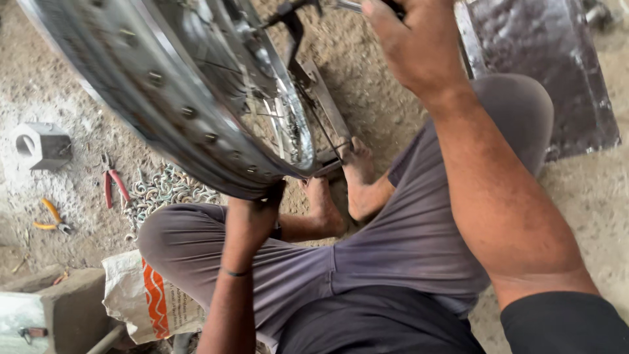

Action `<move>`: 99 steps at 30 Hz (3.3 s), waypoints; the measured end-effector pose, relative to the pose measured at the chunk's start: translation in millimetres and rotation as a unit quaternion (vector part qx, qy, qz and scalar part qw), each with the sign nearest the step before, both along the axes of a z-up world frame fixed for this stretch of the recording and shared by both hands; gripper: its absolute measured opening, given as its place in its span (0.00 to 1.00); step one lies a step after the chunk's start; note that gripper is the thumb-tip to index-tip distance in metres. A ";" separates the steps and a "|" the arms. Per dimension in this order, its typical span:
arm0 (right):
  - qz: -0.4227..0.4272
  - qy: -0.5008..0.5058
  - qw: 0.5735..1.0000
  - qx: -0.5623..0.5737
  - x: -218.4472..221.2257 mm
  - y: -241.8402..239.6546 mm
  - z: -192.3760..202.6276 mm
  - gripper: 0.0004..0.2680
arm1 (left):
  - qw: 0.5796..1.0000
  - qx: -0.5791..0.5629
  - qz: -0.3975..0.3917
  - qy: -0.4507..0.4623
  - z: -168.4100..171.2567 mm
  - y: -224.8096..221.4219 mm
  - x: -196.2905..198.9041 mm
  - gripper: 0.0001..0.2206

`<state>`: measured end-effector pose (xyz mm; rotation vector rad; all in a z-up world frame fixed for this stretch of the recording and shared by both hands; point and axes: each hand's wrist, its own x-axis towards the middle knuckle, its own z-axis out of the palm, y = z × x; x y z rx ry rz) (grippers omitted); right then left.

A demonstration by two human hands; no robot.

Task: The person sits on the ground and uses a wrench to tighten the nuts on a bicycle wheel mounted on a truing stand. They repeatedly rotate the wheel and adjust the nuts to align the rim.

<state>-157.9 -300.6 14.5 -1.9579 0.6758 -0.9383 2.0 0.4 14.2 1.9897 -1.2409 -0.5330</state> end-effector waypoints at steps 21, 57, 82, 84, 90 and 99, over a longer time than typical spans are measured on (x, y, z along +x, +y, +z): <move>0.188 0.081 0.978 0.046 36.8 60.2 31.2 0.05 | 0.924 -0.288 0.160 0.196 56.0 -40.6 26.6 0.10; 0.120 -0.085 0.989 -0.012 154.9 40.9 74.0 0.13 | 0.849 -0.303 0.134 0.411 81.2 -55.0 41.1 0.08; 0.129 -0.127 0.978 -0.099 152.5 42.4 68.3 0.19 | 0.874 -0.299 0.113 0.366 77.5 -52.4 39.9 0.09; 0.151 -0.129 0.972 -0.124 141.2 34.0 57.6 0.18 | 0.899 -0.277 0.130 0.313 80.9 -55.1 42.8 0.08; 0.092 -0.114 0.986 -0.074 126.6 46.2 42.1 0.15 | 0.865 -0.325 0.121 0.363 90.9 -60.3 44.3 0.08; 0.078 -0.062 0.995 0.003 88.0 102.3 -4.2 0.16 | 0.842 -0.330 0.124 0.409 96.3 -68.1 52.8 0.08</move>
